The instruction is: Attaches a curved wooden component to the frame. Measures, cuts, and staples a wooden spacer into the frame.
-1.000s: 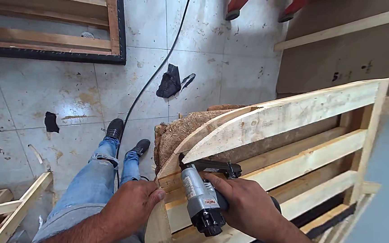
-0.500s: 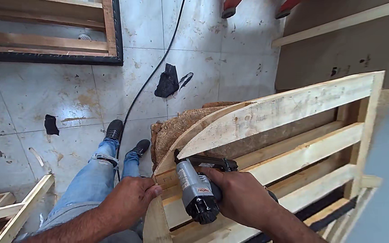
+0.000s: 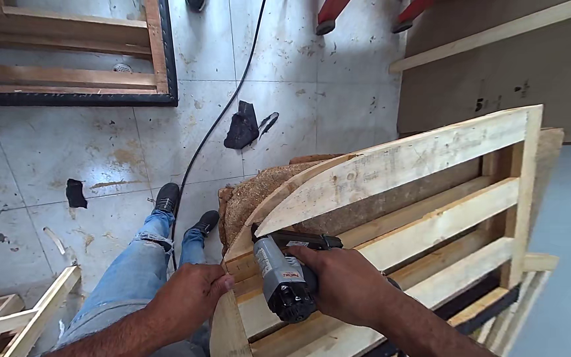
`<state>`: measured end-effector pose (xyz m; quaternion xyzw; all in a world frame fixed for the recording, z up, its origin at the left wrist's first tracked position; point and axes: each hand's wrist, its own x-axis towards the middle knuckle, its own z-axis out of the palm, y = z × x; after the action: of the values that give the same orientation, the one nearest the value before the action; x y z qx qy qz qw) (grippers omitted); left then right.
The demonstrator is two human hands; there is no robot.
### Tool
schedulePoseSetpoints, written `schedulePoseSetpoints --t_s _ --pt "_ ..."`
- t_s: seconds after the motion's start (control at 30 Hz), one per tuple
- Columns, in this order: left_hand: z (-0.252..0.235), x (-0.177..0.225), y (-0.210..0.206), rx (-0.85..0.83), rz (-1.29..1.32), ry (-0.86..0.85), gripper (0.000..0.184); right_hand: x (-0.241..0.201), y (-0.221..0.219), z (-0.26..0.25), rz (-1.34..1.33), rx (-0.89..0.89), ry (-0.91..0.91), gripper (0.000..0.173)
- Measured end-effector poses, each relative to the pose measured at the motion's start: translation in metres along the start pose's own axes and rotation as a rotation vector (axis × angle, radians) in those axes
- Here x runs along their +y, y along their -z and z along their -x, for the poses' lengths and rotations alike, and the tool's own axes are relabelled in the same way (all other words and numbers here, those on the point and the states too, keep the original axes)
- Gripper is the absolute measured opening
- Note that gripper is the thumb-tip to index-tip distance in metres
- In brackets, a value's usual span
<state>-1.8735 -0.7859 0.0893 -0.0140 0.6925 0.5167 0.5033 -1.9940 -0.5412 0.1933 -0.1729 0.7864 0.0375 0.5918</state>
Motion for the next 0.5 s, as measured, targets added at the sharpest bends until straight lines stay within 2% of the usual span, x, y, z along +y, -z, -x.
schedulePoseSetpoints --t_s 0.2,0.3,0.5 --pt "0.001 0.002 0.003 -0.022 0.010 0.034 0.048 -0.001 0.004 0.001 0.011 -0.018 -0.010 0.051" --pt "0.002 0.003 -0.001 0.019 -0.026 0.022 0.048 0.005 -0.006 0.004 0.018 0.081 0.053 0.057" --pt "0.005 -0.002 -0.009 0.104 -0.047 -0.012 0.049 0.016 -0.020 0.005 0.053 0.245 0.179 0.056"
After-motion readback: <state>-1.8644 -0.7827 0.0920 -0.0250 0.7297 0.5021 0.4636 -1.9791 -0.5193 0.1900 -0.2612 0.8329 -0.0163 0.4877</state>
